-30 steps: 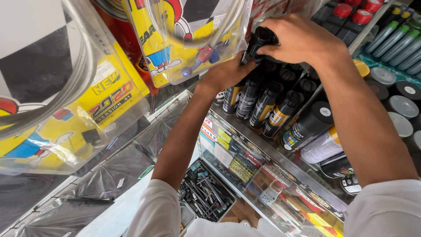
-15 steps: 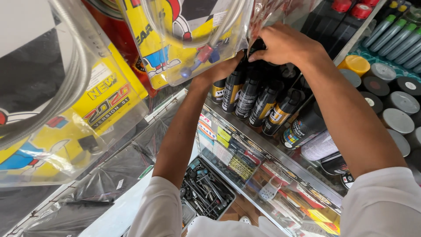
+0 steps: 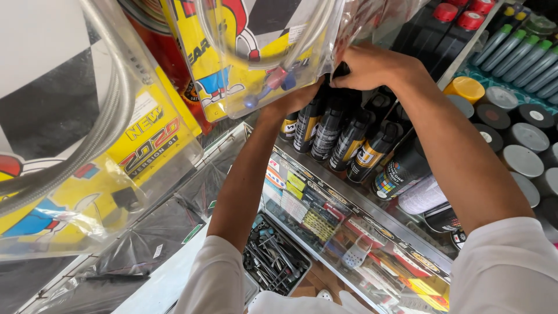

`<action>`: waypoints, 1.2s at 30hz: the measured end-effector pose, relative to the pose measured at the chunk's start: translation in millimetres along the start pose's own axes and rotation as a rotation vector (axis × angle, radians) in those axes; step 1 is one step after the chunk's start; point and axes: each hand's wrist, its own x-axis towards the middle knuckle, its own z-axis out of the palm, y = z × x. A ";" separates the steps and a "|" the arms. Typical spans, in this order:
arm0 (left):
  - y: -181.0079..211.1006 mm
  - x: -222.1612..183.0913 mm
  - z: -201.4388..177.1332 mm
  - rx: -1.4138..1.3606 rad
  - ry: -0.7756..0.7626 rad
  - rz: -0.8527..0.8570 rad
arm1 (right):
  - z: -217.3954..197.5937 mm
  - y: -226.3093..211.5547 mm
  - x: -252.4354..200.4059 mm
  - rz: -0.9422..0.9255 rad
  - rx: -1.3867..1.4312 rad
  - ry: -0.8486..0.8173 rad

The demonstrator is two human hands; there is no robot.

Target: Organizing and checking various spray paint cans on a retail display shelf.

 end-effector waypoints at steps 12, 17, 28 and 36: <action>-24.1 -2.0 -1.9 -2.127 -0.008 -0.188 | 9.7 -7.3 6.5 0.046 0.084 -0.056; -43.3 -4.2 -7.3 -1.744 0.008 -0.330 | 13.5 8.4 10.0 -0.054 0.115 -0.022; -98.2 -7.2 -1.2 -2.211 -0.129 -0.321 | 23.3 55.6 0.2 0.192 0.114 0.226; -123.5 2.2 -9.5 -2.623 -0.318 -0.597 | 18.2 55.0 23.3 0.225 0.080 0.096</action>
